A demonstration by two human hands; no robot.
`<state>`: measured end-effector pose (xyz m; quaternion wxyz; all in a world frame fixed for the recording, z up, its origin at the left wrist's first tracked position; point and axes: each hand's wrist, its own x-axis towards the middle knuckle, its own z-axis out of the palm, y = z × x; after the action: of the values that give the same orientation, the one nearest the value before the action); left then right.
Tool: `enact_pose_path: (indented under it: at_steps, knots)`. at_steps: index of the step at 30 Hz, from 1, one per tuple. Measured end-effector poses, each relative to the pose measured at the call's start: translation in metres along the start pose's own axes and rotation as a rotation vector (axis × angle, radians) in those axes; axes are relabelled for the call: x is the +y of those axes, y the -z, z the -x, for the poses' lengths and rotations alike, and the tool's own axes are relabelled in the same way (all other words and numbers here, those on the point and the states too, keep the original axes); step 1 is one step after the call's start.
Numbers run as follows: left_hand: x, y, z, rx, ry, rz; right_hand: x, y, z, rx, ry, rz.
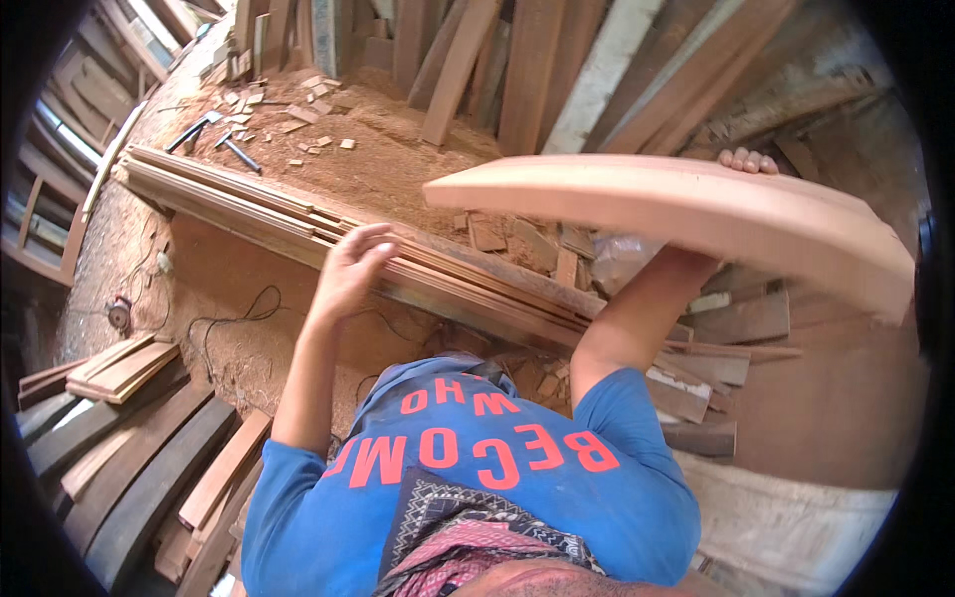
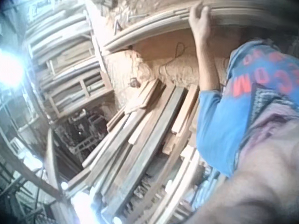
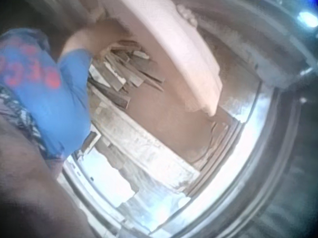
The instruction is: The person assembles curved wooden pieces by hand, using a hammer to tap them together. They repeatedly pick up, align, and fit the pieces, occasionally adjusting their position while sitting on the floor.
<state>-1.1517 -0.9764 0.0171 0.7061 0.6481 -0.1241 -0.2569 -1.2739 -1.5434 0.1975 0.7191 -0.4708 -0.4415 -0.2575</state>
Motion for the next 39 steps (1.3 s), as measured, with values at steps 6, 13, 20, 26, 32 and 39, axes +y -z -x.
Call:
enact_pose_path:
  at_steps: [6, 13, 20, 26, 32, 39]
  knots:
    - [0.034, 0.035, 0.054, 0.213, -0.212, -0.071, -0.018, -0.110, -0.059, -0.457, -0.192, -0.027]
    - [0.098, -0.084, 0.067, -0.224, -0.487, -0.178, -0.025, -0.214, -0.043, -0.556, -0.306, -0.052]
    - [0.103, -0.217, 0.068, -0.887, -0.435, -0.367, -0.052, -0.246, -0.006, -0.469, -0.282, -0.115]
    - [0.065, -0.257, 0.072, -0.742, -0.442, -0.201, -0.099, -0.232, 0.038, -0.306, -0.263, -0.052]
    - [0.040, -0.256, 0.075, -0.581, -0.361, -0.121, -0.181, -0.190, 0.062, -0.260, -0.299, 0.078]
    - [0.076, -0.325, 0.061, -0.622, -0.668, -0.239, -0.246, -0.169, 0.023, -0.444, -0.419, 0.112]
